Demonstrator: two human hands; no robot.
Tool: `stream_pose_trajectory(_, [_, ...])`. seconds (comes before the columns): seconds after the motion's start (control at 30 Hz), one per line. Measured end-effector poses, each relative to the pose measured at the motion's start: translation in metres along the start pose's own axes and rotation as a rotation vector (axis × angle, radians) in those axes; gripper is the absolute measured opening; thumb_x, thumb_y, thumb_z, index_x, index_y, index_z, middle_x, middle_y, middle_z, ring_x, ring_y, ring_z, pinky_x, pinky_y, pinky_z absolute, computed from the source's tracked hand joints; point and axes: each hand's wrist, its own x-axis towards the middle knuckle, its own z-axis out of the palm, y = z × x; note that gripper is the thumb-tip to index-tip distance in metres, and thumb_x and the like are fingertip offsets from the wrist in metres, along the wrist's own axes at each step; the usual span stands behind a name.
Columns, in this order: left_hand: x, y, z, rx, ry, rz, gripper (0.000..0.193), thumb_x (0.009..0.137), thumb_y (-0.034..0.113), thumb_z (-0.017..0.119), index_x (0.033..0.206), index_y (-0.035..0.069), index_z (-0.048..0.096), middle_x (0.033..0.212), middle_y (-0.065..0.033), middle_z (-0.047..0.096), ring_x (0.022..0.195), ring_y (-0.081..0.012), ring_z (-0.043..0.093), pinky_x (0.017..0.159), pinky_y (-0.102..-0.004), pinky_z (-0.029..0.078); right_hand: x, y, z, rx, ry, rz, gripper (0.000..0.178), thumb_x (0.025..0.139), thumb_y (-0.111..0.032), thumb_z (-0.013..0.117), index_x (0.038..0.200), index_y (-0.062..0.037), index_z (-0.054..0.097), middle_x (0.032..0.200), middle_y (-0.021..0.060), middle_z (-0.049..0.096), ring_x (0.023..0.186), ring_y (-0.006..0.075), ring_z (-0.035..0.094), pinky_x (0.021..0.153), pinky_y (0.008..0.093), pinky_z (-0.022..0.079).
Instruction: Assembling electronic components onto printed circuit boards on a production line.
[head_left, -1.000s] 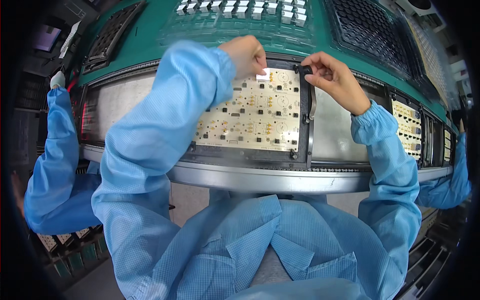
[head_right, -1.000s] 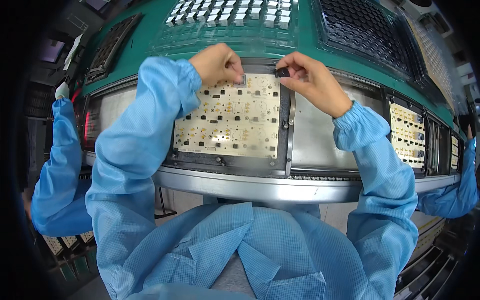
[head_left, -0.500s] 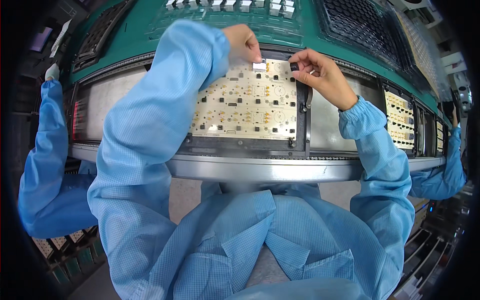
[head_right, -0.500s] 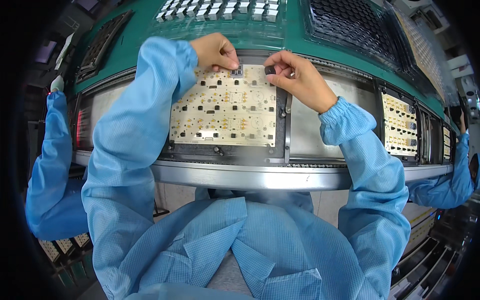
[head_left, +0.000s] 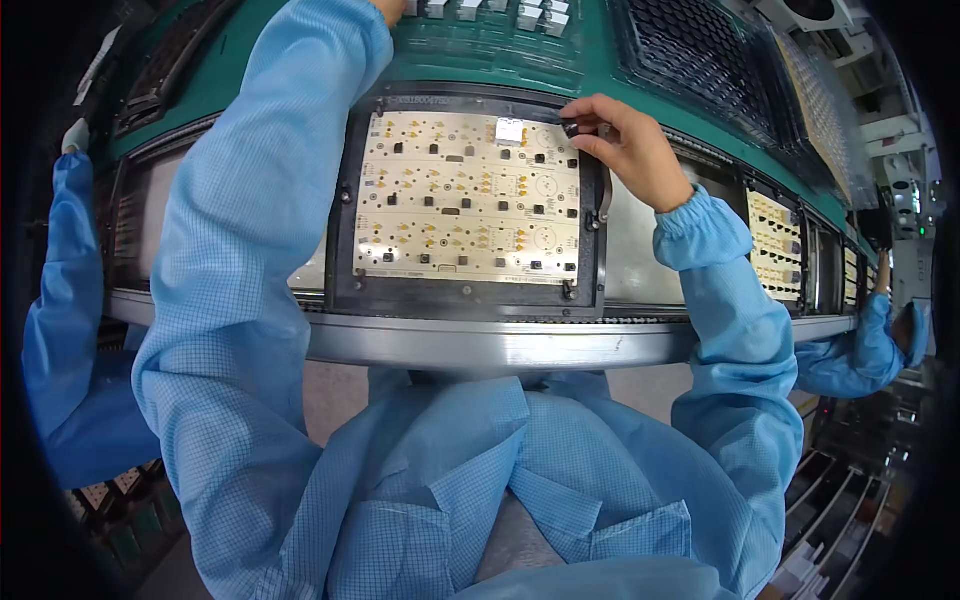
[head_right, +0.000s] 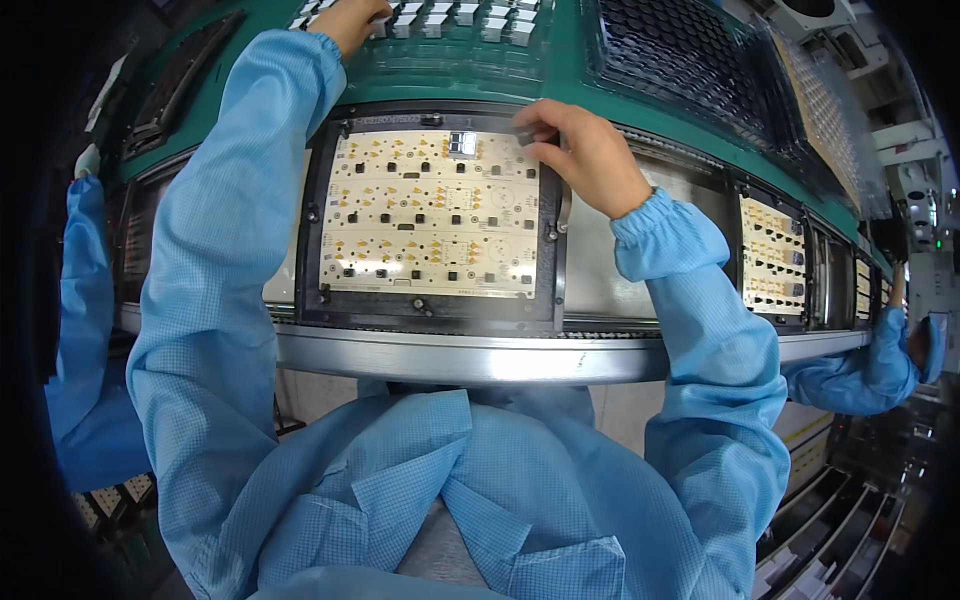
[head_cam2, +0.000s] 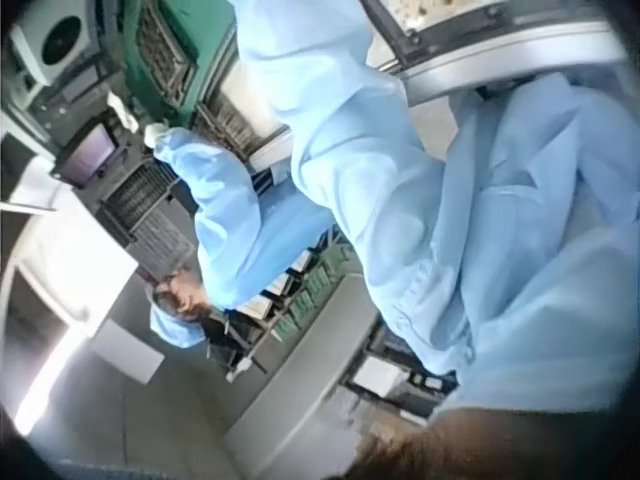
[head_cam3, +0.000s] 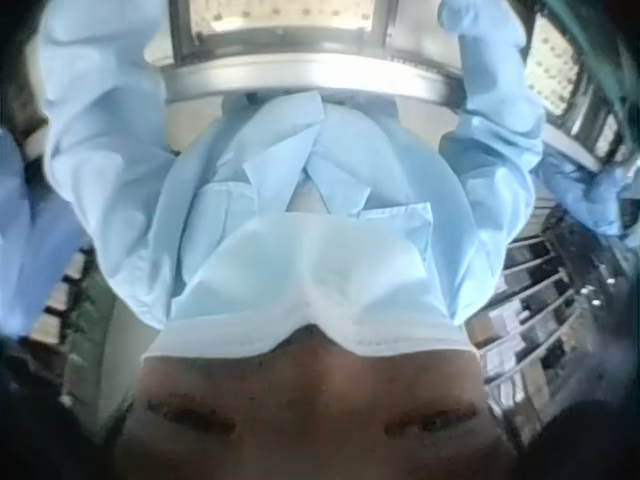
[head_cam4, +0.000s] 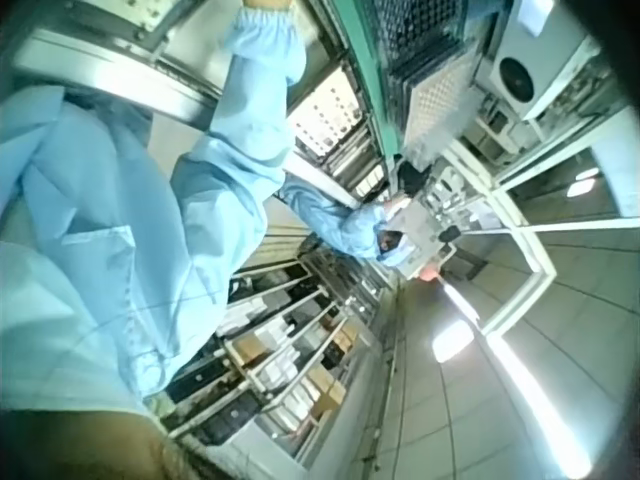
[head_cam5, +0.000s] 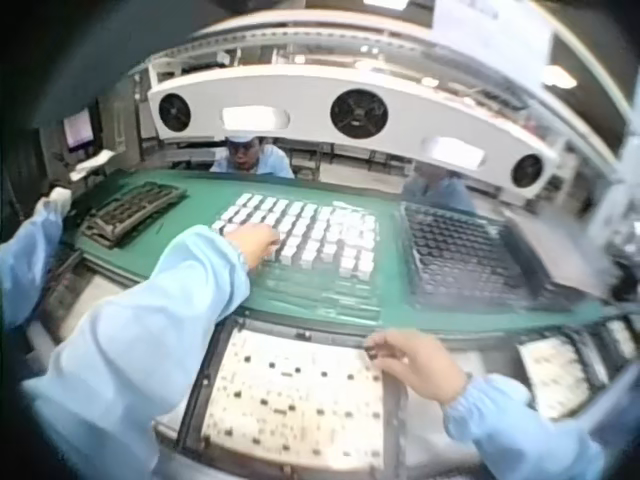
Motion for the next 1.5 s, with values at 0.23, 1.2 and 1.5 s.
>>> stream_pose_trajectory(0.23, [0.012,0.018,-0.003,0.21,-0.08,0.039,0.017,0.075,0.011,0.06,0.092,0.008,0.063,0.09,-0.0165,0.063,0.091,-0.0346,0.058,0.081,-0.0424,0.045,0.007,0.004,0.012,-0.365,-0.052,-0.166,0.026,0.075,-0.005,0.066,0.101,-0.0053,0.062,0.092,0.0086,0.061,0.078,0.0232,0.057,0.069,0.0313,0.047])
stream_pose_trajectory(1.2, [-0.23,0.061,-0.113,-1.522,-0.562,-0.602,0.036,0.088,0.015,0.058,0.122,0.003,0.053,0.11,-0.0023,0.059,0.097,-0.0085,0.054,0.087,-0.0226,0.041,-0.066,-0.026,0.032,0.41,-0.075,0.729,0.049,0.076,-0.029,0.074,0.108,0.0039,0.058,0.095,0.0117,0.064,0.084,0.0141,0.06,0.08,0.0244,0.047])
stream_pose_trajectory(1.5, [-0.254,0.105,-0.192,-1.077,0.039,-0.122,0.037,0.072,-0.001,0.07,0.107,-0.006,0.06,0.112,-0.0127,0.056,0.102,-0.0204,0.054,0.091,-0.0288,0.042,-0.092,-0.074,-0.006,0.062,0.467,-0.134,0.048,0.074,-0.003,0.073,0.115,0.0033,0.05,0.104,0.008,0.058,0.09,0.0134,0.057,0.081,0.0264,0.046])
